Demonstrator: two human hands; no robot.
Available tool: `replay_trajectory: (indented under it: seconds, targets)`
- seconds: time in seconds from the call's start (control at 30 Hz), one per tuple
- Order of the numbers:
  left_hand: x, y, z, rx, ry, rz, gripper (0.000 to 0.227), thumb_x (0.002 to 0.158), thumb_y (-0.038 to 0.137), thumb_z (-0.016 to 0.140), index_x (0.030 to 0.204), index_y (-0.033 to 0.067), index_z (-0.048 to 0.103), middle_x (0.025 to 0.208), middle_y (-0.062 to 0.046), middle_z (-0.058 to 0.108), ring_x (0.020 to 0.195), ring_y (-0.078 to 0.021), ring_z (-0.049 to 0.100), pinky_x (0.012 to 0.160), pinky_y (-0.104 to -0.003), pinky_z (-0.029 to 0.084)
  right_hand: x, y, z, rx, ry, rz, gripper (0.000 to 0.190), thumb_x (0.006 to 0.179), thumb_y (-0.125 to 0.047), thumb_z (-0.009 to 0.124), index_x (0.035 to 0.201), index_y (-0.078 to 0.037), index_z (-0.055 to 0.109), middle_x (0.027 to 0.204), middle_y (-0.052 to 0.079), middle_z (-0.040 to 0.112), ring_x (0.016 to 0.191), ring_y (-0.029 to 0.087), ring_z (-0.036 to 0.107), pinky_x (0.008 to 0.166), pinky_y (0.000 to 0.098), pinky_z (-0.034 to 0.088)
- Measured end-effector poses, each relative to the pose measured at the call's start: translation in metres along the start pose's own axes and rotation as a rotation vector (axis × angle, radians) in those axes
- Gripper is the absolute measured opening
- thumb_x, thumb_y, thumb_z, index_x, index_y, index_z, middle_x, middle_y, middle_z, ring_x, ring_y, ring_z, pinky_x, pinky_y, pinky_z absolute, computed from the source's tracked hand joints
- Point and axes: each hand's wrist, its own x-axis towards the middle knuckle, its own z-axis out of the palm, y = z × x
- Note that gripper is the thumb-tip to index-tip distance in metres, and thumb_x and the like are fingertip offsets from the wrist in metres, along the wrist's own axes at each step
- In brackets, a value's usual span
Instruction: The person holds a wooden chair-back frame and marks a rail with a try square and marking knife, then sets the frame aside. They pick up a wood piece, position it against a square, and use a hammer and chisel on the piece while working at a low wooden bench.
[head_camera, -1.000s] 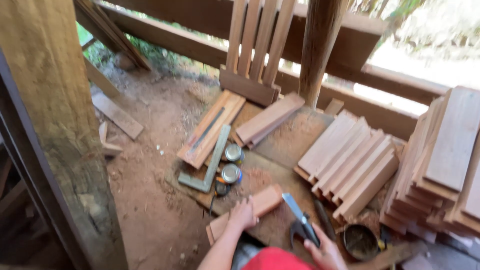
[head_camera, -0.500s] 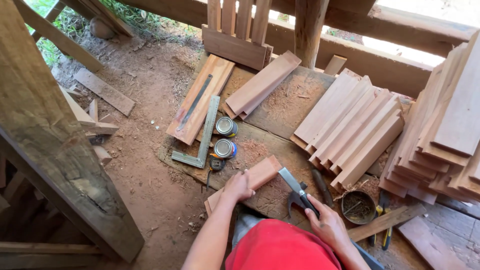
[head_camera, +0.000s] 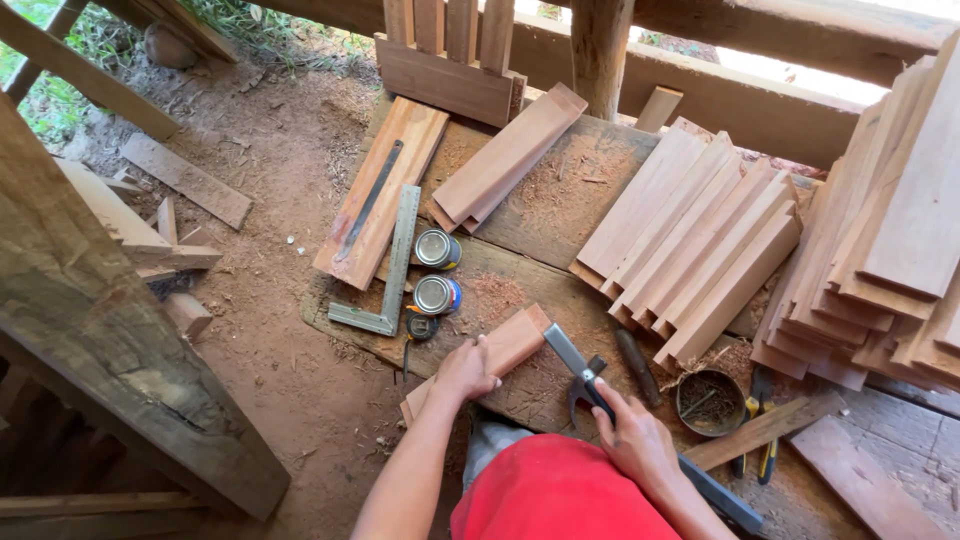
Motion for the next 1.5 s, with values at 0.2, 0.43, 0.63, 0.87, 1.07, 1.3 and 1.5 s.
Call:
replay_trajectory:
  seconds: [0.2,0.43,0.63,0.87,1.07,1.3,1.5]
  targets:
    - [-0.004,0.004,-0.007,-0.013,-0.028,-0.019,0.095,0.074,0.034,0.087,0.15,-0.0008,0.042,0.131,-0.02,0.061,0.114,-0.0392,0.064,0.1,-0.044,0.052,0.021,-0.013,-0.001,0.041,0.006,-0.043,0.046,0.098,-0.035,0.055,0.144,-0.031,0.053,0.095,0.016,0.071,0.071,0.034,0.075,0.068,0.05,0.066]
    - [0.003,-0.005,0.005,-0.042,0.017,0.015,0.092,0.073,0.035,0.086,0.147,-0.0006,0.045,0.13,-0.022,0.061,0.112,-0.0417,0.064,0.097,-0.046,0.053,0.032,-0.013,0.011,0.046,0.077,-0.072,0.046,0.095,-0.034,0.058,0.14,-0.028,0.057,0.104,0.016,0.074,0.08,0.036,0.076,0.071,0.0496,0.065]
    - [0.0,-0.002,0.005,-0.037,0.008,-0.007,0.093,0.073,0.034,0.086,0.148,0.0,0.043,0.128,-0.021,0.061,0.113,-0.0409,0.064,0.099,-0.046,0.052,0.026,-0.017,0.0,0.008,-0.035,-0.027,0.046,0.1,-0.036,0.051,0.146,-0.03,0.049,0.101,0.02,0.072,0.078,0.037,0.077,0.075,0.0533,0.067]
    - [0.004,-0.003,0.012,-0.031,0.076,-0.006,0.096,0.075,0.035,0.085,0.151,-0.0002,0.039,0.132,-0.021,0.059,0.116,-0.0404,0.063,0.099,-0.044,0.051,0.043,-0.016,-0.01,0.139,0.192,-0.045,0.047,0.091,-0.036,0.062,0.138,-0.031,0.06,0.1,0.014,0.075,0.085,0.037,0.074,0.076,0.047,0.06]
    - [0.003,-0.005,0.007,-0.031,0.04,-0.003,0.091,0.073,0.036,0.087,0.145,-0.002,0.047,0.123,-0.021,0.065,0.109,-0.0392,0.066,0.097,-0.043,0.053,0.027,-0.005,-0.007,0.102,0.115,-0.03,0.047,0.093,-0.039,0.061,0.14,-0.034,0.058,0.102,0.01,0.076,0.078,0.03,0.075,0.071,0.0448,0.062]
    - [0.004,-0.004,0.006,-0.035,0.045,0.003,0.092,0.073,0.034,0.087,0.147,-0.0022,0.045,0.125,-0.021,0.064,0.111,-0.0391,0.065,0.099,-0.043,0.052,0.047,-0.017,0.017,-0.001,0.081,-0.061,0.044,0.096,-0.038,0.056,0.14,-0.035,0.056,0.104,0.012,0.074,0.085,0.033,0.076,0.075,0.0477,0.063]
    - [0.002,-0.003,0.008,-0.051,0.06,-0.01,0.094,0.073,0.034,0.087,0.148,-0.0022,0.043,0.126,-0.021,0.063,0.113,-0.0391,0.064,0.099,-0.043,0.052,0.044,-0.012,0.017,-0.015,0.096,-0.066,0.046,0.094,-0.039,0.057,0.139,-0.035,0.056,0.104,0.014,0.074,0.088,0.037,0.075,0.076,0.0504,0.062]
